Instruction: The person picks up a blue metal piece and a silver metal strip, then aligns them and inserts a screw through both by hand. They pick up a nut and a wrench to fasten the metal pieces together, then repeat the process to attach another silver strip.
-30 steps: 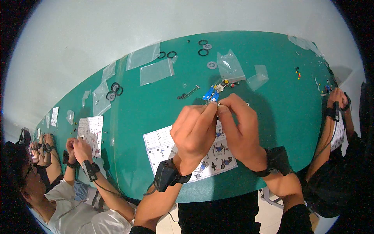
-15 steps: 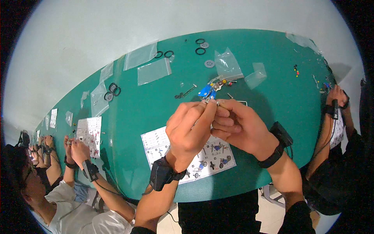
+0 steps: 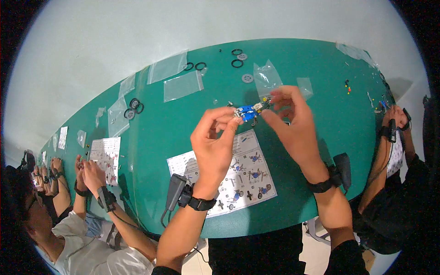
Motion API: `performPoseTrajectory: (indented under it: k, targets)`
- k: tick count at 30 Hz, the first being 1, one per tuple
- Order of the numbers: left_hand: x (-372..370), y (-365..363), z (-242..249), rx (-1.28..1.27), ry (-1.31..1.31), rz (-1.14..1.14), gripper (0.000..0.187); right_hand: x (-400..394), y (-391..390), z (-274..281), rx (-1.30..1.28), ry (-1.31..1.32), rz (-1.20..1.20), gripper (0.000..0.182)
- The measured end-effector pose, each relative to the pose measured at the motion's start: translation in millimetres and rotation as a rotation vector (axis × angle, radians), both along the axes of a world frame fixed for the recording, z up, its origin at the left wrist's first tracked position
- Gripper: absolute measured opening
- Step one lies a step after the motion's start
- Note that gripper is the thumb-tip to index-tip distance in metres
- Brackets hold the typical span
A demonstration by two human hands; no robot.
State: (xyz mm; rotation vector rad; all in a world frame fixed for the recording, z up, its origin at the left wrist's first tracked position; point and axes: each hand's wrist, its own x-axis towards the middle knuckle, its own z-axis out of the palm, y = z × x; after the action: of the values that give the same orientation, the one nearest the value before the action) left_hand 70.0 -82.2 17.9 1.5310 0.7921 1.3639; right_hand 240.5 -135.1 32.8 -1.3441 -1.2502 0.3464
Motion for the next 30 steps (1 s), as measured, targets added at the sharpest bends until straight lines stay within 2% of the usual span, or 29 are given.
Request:
performPoseTrajectory:
  k: [2,4,7,10,15,21,25,30]
  targets:
    - [1,0,1,-0.091,-0.061,-0.072,0.020,2,2,-3,0.000,-0.034,0.043,0.024]
    - [0,2,1,-0.148,-0.088,-0.131,0.021,7,0,-5,-0.130,0.094,0.218,0.029]
    - [-2,7,1,-0.174,-0.088,-0.184,0.021,9,3,-10,-0.085,0.354,0.280,0.026]
    - [-2,7,2,-0.194,-0.103,-0.205,0.022,12,3,-6,-0.161,0.416,0.298,0.023]
    - [-5,9,5,-0.212,-0.071,-0.220,0.022,10,3,-5,-0.157,0.399,0.276,0.021]
    - [-4,13,-1,-0.152,-0.154,-0.239,0.021,7,1,-4,-0.091,0.358,0.267,0.020]
    - [-5,14,-4,-0.099,-0.116,-0.229,0.016,7,2,-6,-0.038,0.358,0.285,0.020]
    - [-7,17,-9,0.005,0.031,-0.172,0.015,13,4,-9,-0.124,0.283,0.293,0.024]
